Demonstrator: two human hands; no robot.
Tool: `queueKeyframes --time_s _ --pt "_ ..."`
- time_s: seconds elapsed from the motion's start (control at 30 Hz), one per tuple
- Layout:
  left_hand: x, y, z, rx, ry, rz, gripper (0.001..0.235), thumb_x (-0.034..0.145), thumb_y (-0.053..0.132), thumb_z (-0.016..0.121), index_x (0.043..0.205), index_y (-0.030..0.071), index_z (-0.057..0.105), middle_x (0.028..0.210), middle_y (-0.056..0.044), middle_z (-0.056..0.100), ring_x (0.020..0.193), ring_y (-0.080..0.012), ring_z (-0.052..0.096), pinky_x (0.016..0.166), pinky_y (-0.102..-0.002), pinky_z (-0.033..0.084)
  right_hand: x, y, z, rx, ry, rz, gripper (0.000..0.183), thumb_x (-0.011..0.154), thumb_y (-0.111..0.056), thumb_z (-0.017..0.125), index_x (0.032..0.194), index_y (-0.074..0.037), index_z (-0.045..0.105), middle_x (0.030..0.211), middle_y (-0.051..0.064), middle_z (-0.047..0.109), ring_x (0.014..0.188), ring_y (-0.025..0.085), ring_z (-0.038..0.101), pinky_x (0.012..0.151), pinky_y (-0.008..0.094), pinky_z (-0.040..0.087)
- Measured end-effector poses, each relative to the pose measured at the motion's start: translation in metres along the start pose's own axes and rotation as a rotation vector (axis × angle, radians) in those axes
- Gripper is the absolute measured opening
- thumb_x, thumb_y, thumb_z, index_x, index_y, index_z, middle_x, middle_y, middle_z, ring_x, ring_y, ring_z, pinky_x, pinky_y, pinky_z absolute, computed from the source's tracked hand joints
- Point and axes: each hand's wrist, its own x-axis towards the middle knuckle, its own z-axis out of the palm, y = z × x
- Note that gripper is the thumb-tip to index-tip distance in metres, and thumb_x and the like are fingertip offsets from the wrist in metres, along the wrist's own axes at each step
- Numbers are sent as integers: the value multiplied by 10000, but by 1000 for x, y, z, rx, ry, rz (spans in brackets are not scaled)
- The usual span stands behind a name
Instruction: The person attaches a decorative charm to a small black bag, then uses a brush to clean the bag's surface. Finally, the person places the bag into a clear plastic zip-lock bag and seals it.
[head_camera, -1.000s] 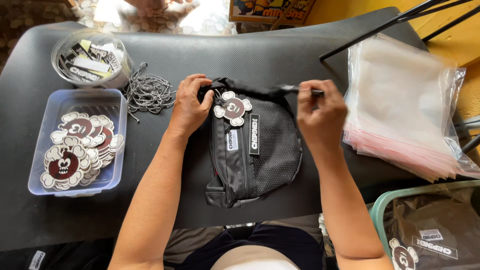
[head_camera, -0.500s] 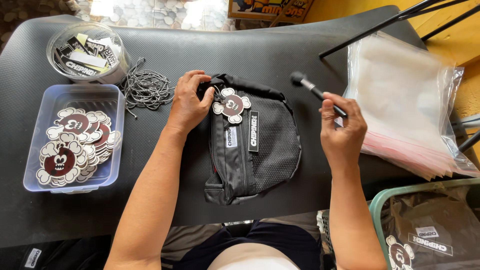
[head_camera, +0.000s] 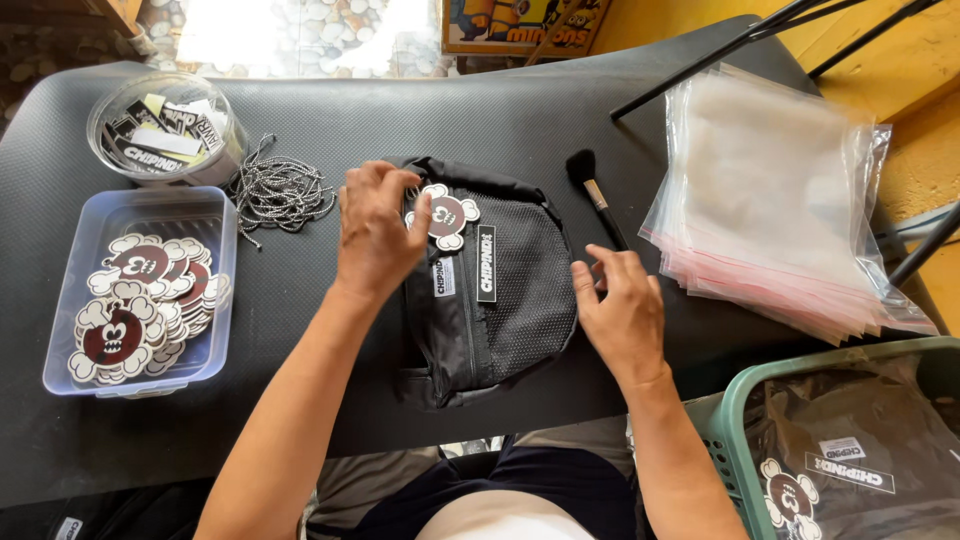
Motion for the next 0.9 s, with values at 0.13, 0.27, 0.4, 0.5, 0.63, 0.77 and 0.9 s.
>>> queueKeyframes --time_s 0.13,0.27,0.4,0.5,0.63,0.77,0.9 --pt "-20 63 -23 -43 -110 153 205 867 264 794 997 152 681 985 -45 587 956 -265 588 819 -380 475 -2 -8 -4 153 -124 118 346 1010 -427 659 1211 -150 713 834 53 662 706 255 684 704 423 531" --pt "-44 89 -19 -74 -258 328 174 863 281 728 927 155 627 916 -42 561 933 -266 579 818 -383 439 -2 -2 1 155 -199 120 366 980 -416 662 1250 -171 695 838 51 655 737 261 699 712 430 552" --pt "-46 95 -21 -73 -235 340 231 929 334 684 1017 131 620 969 -58 563 990 -283 603 849 -396 448 9 9 -7 134 -304 180 347 971 -496 644 1214 -258 709 806 -6 696 765 218 732 727 406 574" --pt "-44 107 -40 -76 -252 294 266 946 341 674 1077 112 642 985 -73 577 1002 -283 601 865 -392 452 44 20 -38 62 -242 142 289 1039 -430 587 1184 -213 713 875 87 722 853 331 729 782 470 566" --pt "-61 126 -58 -181 -332 358 378 873 359 731 1109 79 637 1076 -139 580 1087 -371 576 884 -451 447 112 119 -40 -95 -312 163 358 1052 -517 569 1273 -267 698 994 51 733 967 291 709 857 463 556" --pt "-86 145 -78 -107 -485 515 568 829 421 767 1205 16 636 1313 -253 566 1278 -424 511 1082 -527 368 124 115 -79 -247 -682 212 560 976 -437 563 1414 -93 613 1390 180 621 1299 360 576 1094 490 432" --pt "-93 141 -88 -95 -380 628 164 908 111 726 1011 11 646 1252 -229 575 1196 -365 546 1054 -509 421 95 122 -105 -302 -887 215 599 942 -394 466 1476 -133 543 1541 82 530 1415 261 501 1187 386 342"
